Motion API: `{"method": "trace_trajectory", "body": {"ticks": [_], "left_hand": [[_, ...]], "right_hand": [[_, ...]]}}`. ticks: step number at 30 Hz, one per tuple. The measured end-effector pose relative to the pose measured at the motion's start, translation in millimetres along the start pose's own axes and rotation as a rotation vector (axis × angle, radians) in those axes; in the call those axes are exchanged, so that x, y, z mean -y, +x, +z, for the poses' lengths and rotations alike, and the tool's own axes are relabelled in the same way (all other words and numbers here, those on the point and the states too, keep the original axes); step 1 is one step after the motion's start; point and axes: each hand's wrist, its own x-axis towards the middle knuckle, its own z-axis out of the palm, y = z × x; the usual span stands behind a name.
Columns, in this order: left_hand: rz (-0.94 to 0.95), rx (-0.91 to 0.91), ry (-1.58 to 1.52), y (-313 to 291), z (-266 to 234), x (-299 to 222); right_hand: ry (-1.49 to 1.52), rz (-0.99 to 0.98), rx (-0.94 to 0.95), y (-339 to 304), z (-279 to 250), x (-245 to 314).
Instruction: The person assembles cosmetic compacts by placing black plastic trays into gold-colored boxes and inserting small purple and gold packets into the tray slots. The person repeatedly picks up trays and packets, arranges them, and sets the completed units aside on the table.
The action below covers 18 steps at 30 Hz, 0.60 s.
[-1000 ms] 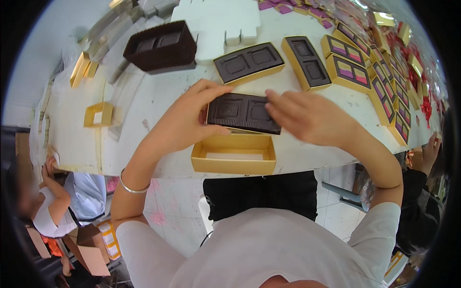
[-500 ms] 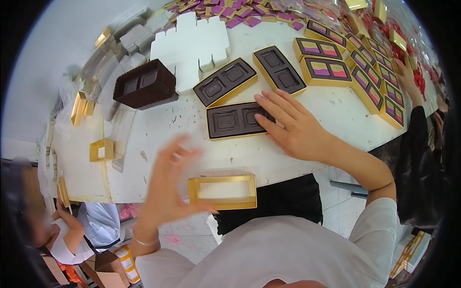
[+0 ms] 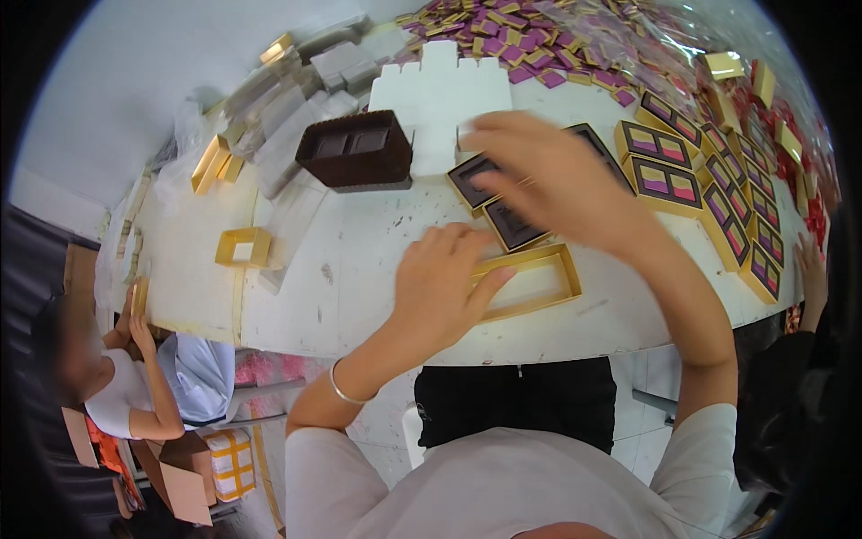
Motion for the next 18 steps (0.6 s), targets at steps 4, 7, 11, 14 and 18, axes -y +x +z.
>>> {"method": "trace_trajectory", "body": {"ticks": [4, 7, 11, 14, 18], "left_hand": [[0.025, 0.032, -0.038, -16, -21, 0], [-0.055, 0.139, -0.095, -40, -18, -2], [-0.038, 0.149, -0.248, -39, 2, 0], [-0.095, 0.195, -0.299, -36, 7, -8], [-0.055, 0.234, -0.260, -31, 11, -15]], "right_hand": [[-0.042, -0.036, 0.242, 50, 59, 3], [0.074, -0.013, 0.268, 82, 96, -9], [0.073, -0.030, 0.101, 85, 98, -16], [0.009, -0.026, 0.072, 81, 94, -17], [-0.107, -0.080, -0.069, 70, 40, -1]]}}
